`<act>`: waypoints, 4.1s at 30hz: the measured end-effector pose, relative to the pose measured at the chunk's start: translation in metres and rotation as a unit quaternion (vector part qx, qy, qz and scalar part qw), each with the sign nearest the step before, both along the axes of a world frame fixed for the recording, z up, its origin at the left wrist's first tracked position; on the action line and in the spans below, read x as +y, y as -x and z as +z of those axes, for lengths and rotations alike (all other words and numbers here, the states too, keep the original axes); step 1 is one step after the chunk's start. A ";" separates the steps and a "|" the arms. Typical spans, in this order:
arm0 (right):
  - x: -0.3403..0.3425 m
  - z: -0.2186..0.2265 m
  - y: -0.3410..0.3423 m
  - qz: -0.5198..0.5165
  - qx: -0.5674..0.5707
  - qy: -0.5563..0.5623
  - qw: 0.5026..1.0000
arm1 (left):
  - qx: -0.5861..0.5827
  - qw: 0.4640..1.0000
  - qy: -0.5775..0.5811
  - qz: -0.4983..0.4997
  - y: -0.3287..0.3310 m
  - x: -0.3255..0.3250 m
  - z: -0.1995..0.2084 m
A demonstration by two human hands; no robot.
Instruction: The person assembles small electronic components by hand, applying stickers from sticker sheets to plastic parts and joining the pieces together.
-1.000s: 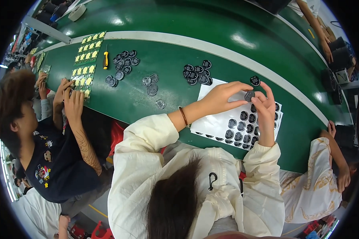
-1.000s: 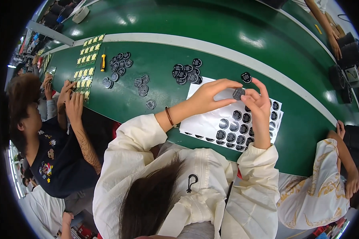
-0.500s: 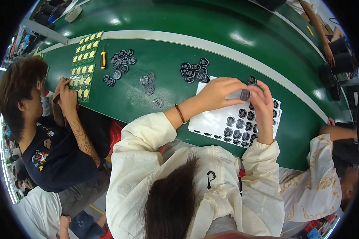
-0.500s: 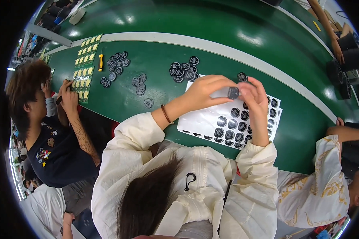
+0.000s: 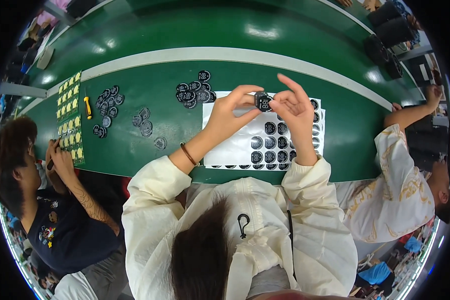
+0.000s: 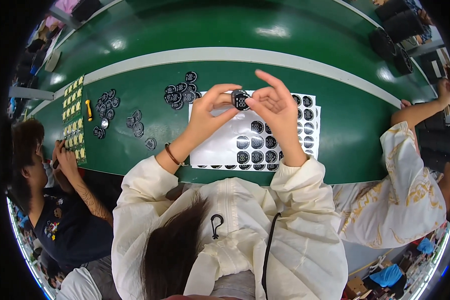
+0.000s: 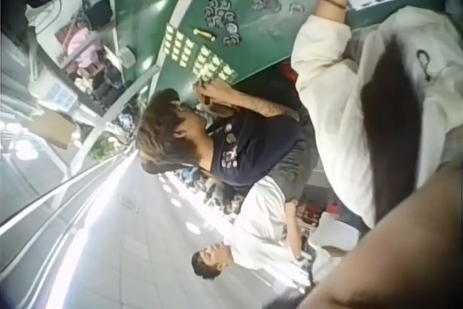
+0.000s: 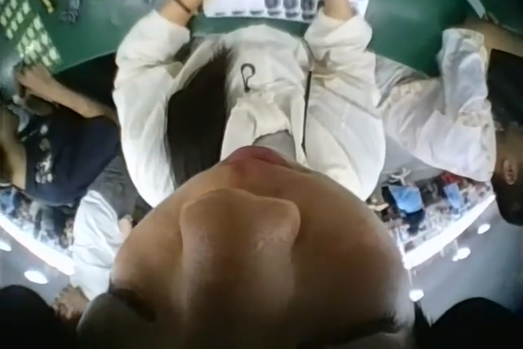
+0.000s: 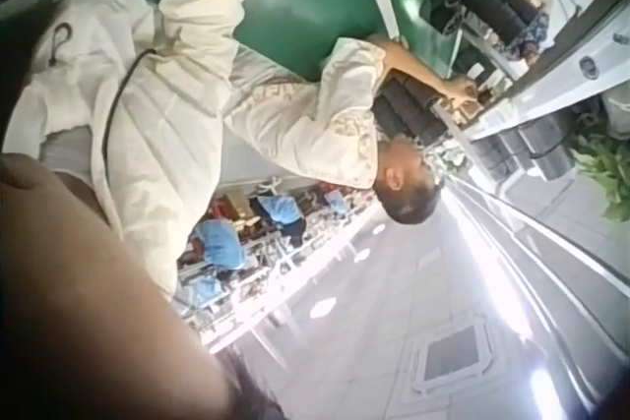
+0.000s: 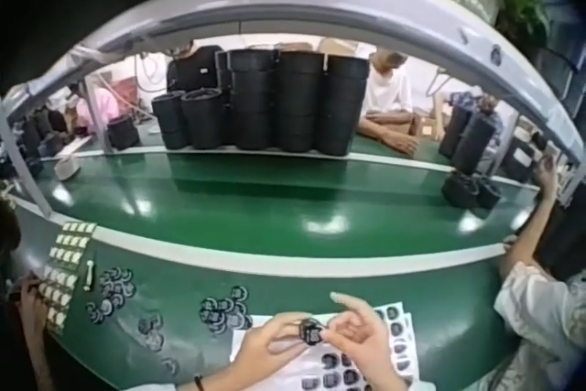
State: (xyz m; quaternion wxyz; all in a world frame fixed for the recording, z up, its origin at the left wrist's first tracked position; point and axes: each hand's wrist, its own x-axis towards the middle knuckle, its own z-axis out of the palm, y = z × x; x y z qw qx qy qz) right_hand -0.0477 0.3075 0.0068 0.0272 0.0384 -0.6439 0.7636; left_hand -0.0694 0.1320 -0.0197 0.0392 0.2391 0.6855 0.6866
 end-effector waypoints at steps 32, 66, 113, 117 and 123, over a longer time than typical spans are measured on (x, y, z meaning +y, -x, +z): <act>0.000 -0.003 -0.004 -0.011 0.020 -0.029 0.999 | 0.092 0.993 0.067 0.013 -0.003 -0.003 0.001; 0.011 -0.014 -0.001 -0.084 0.069 -0.189 0.976 | 0.172 0.970 0.161 0.066 0.006 -0.015 0.010; 0.065 -0.045 -0.018 -0.098 0.126 -0.527 0.835 | -0.060 0.990 0.084 0.099 -0.004 0.001 0.008; 0.063 -0.046 -0.015 -0.089 0.127 -0.548 0.822 | -0.106 0.993 0.002 0.050 0.005 0.022 -0.022; 0.060 -0.043 -0.018 -0.095 0.120 -0.553 0.819 | -0.094 0.995 -0.006 0.018 0.004 0.024 -0.031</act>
